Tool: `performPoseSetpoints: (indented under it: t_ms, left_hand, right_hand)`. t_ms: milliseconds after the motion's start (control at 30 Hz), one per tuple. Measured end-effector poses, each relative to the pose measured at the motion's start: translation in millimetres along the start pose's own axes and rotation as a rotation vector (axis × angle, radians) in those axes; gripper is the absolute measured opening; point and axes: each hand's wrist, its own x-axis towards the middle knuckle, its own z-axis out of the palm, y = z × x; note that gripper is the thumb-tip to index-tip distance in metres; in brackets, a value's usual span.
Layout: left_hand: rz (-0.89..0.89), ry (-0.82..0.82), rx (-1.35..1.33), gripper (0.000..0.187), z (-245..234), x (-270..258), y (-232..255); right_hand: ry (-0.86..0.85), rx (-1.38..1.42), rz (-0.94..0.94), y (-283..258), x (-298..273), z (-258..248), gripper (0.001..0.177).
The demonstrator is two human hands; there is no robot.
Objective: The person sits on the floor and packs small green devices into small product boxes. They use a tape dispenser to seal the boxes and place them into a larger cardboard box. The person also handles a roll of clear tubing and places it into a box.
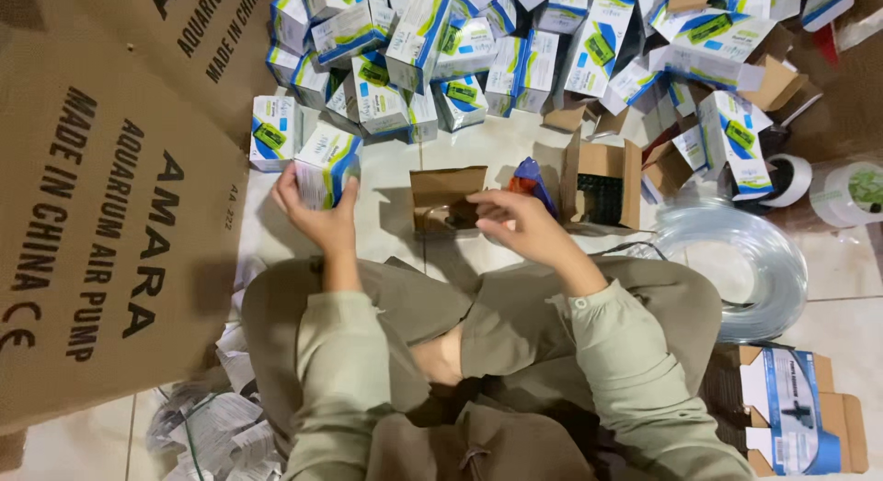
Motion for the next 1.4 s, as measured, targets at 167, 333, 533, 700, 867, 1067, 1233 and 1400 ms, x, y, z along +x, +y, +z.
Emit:
performPoseSetpoints:
  t_ms: [167, 333, 533, 700, 867, 1067, 1233, 1400]
  left_hand:
    - [0.459, -0.084, 0.065, 0.066, -18.0, -29.4, 56.7]
    - [0.718, -0.128, 0.05, 0.059, -24.0, -123.6, 17.9]
    - [0.425, -0.762, -0.119, 0.078, -24.7, -85.7, 96.8]
    - [0.136, -1.074, -0.169, 0.106, -22.6, -85.4, 70.1]
    - [0.217, -0.989, -0.183, 0.102, -13.8, -88.8, 55.6]
    - [0.254, -0.916, -0.227, 0.082, -12.5, -86.9, 57.1]
    - [0.146, -0.849, -0.441, 0.076, -17.9, -81.4, 69.3]
    - [0.021, -0.65, -0.691, 0.037, -12.9, -91.6, 43.6]
  right_hand:
    - [0.074, -0.095, -0.299, -28.2, -7.7, 26.6, 0.079]
    - [0.016, -0.095, -0.307, -48.0, -27.9, 54.6, 0.113]
    - [0.151, -0.197, -0.201, -42.8, -40.5, 30.7, 0.091]
    - [-0.012, -0.074, -0.223, -57.2, -46.7, 32.1, 0.075]
    - [-0.001, 0.144, -0.373, -2.0, -34.7, 41.7, 0.065]
    - [0.162, 0.457, -0.301, 4.2, -33.2, 53.2, 0.042]
    - [0.164, 1.06, -0.258, -17.0, -35.4, 35.6, 0.036]
    - [0.03, 0.434, -0.359, -1.6, -23.5, 45.8, 0.057]
